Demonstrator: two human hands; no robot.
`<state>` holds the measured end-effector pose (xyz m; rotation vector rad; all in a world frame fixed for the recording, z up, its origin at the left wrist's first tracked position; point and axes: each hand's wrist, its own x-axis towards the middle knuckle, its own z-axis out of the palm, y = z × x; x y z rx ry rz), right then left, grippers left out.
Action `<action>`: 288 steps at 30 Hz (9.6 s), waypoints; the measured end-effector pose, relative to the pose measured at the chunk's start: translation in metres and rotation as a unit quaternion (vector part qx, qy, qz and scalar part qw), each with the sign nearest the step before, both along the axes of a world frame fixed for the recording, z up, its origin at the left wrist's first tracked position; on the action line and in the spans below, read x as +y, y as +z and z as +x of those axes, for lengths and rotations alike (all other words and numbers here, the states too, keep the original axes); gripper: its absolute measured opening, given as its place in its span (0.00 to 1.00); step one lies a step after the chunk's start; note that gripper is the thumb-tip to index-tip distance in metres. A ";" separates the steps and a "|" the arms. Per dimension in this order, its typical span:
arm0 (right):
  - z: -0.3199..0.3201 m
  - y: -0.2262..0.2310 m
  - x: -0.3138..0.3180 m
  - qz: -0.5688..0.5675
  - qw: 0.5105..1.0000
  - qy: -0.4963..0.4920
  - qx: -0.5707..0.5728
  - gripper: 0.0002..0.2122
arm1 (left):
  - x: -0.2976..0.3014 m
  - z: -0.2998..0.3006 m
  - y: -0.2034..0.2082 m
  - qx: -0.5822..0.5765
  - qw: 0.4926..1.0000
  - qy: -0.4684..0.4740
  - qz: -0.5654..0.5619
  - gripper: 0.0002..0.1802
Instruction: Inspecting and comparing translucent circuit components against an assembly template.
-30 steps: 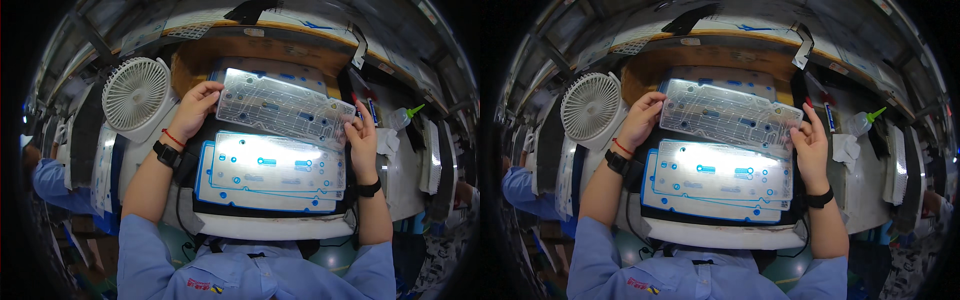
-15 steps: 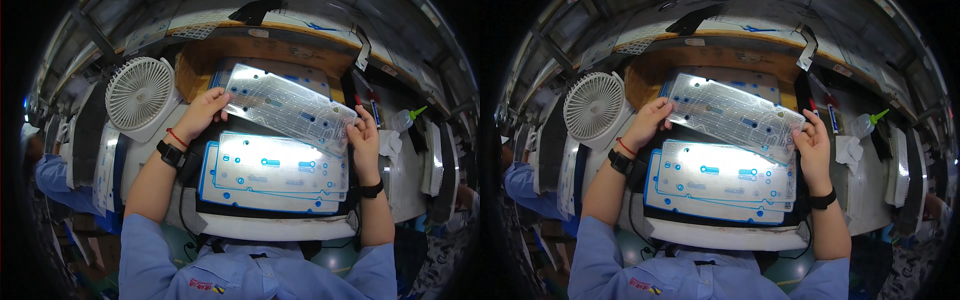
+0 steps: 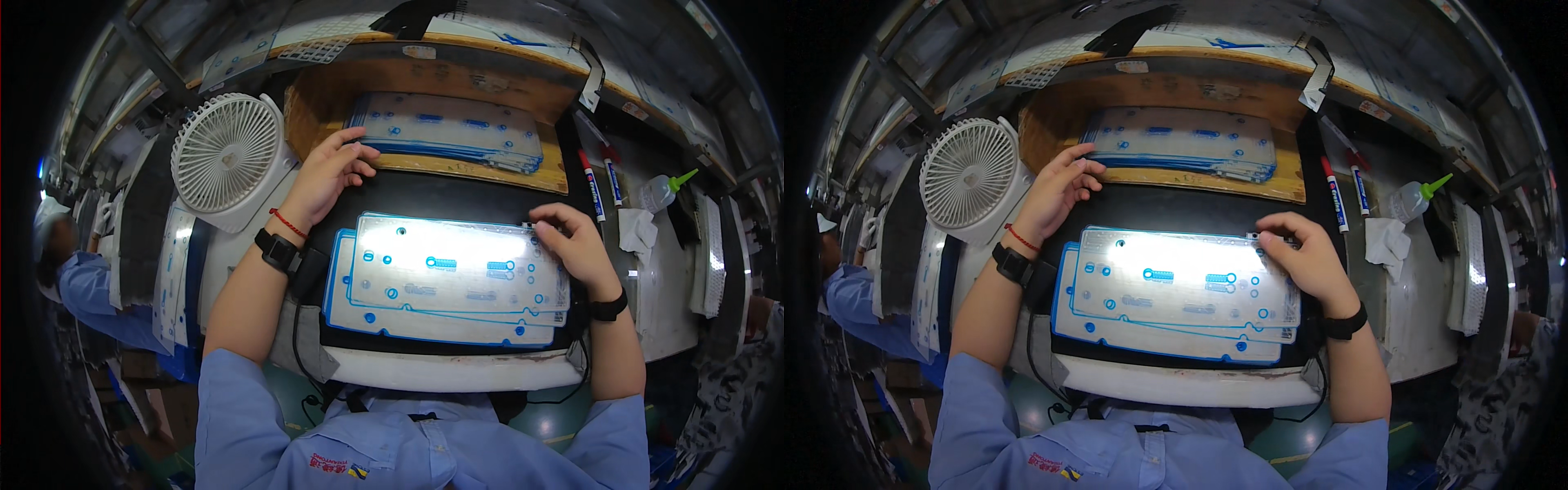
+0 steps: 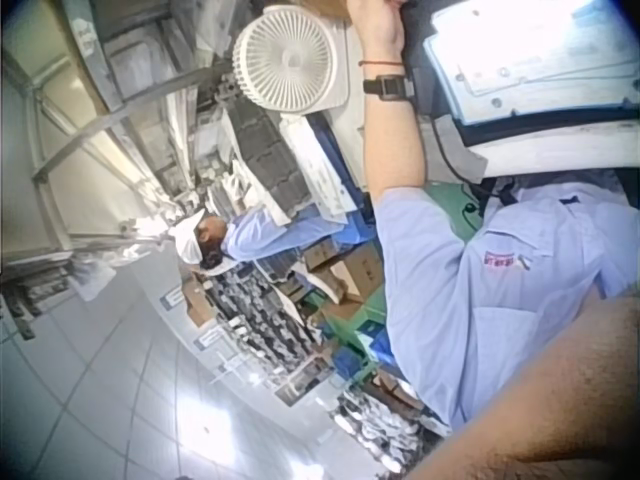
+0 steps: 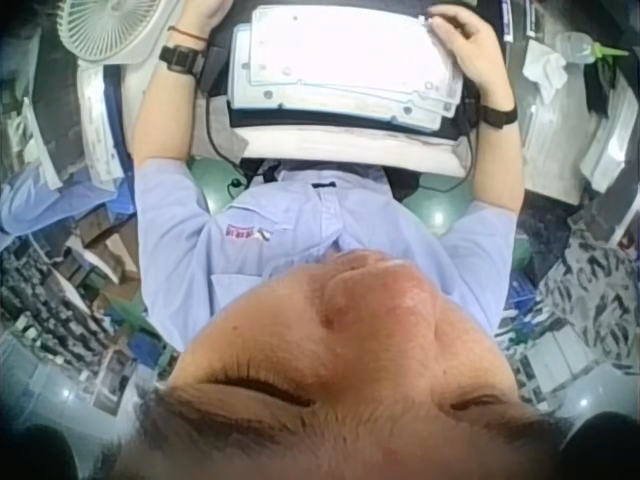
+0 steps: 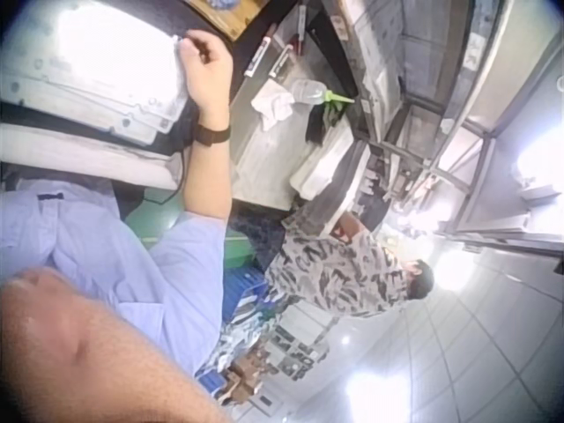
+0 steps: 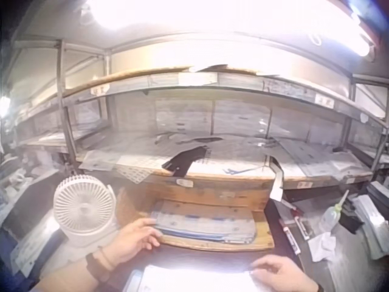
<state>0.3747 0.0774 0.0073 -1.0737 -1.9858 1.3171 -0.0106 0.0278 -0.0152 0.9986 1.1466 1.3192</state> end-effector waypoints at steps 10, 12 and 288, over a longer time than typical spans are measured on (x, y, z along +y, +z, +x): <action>0.004 -0.001 -0.002 0.014 0.997 -0.042 0.069 0.05 | -0.004 0.007 0.006 -0.039 0.995 -0.094 -0.002 0.18; 0.003 -0.001 -0.001 0.027 0.995 -0.058 0.076 0.05 | -0.005 0.005 0.003 -0.026 0.991 -0.131 0.006 0.19; 0.004 -0.009 0.005 0.001 0.951 -0.137 0.278 0.16 | -0.004 0.011 0.004 0.077 0.995 -0.068 -0.006 0.09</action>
